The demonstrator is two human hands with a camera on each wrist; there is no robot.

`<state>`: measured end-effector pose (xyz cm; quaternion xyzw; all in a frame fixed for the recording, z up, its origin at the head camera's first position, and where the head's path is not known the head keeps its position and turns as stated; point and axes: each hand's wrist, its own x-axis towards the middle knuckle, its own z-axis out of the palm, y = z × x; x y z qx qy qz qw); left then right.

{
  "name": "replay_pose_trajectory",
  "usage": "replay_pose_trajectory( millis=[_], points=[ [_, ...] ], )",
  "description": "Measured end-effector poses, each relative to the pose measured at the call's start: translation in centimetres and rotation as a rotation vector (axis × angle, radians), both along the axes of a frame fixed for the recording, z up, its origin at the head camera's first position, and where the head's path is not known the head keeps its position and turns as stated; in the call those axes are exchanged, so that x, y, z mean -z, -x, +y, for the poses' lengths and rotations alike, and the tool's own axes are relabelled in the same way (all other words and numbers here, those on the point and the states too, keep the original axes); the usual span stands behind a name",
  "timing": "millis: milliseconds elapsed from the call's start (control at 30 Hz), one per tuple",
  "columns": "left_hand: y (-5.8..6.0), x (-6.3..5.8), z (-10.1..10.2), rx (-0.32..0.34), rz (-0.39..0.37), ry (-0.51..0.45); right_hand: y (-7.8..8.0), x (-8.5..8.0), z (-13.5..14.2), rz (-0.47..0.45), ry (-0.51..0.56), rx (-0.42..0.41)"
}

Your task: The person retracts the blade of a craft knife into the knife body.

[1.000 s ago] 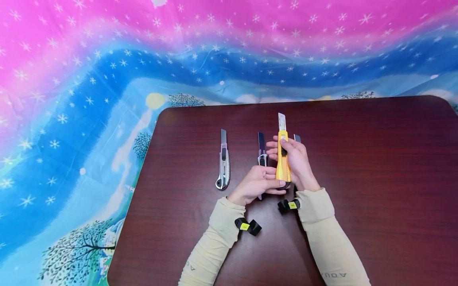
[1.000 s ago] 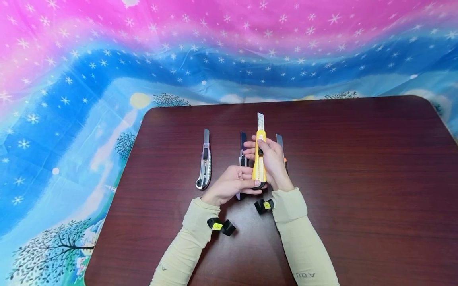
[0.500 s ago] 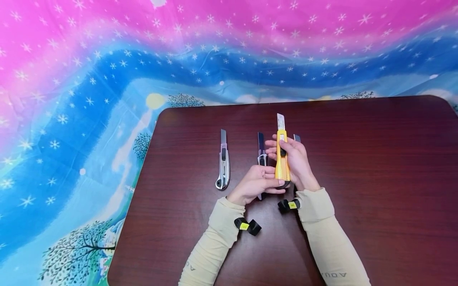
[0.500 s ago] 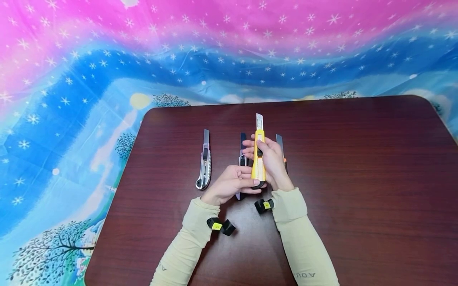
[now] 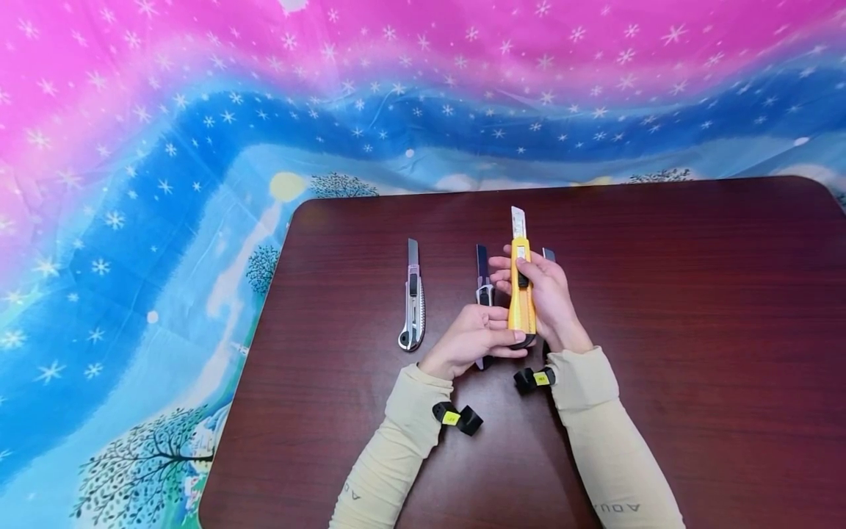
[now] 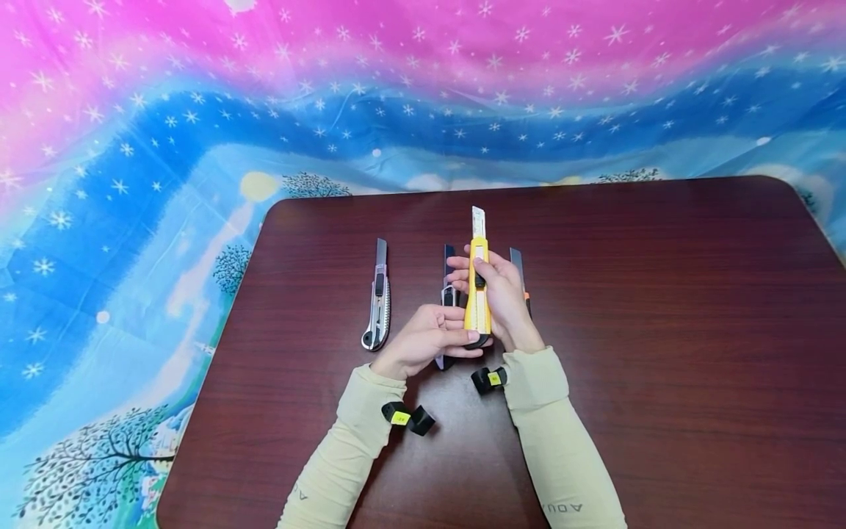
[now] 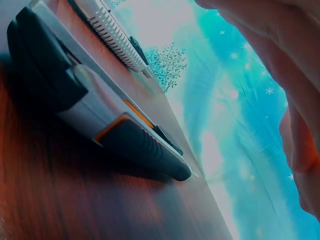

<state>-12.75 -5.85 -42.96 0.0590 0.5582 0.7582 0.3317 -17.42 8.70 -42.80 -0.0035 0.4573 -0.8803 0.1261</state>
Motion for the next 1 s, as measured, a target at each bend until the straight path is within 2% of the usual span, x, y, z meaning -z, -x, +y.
replay_pose_trajectory(
  millis=[1000],
  points=[
    [-0.01, 0.05, 0.29, -0.028, -0.033, 0.035, -0.02, 0.14, -0.03, 0.007, -0.005, 0.003]
  ],
)
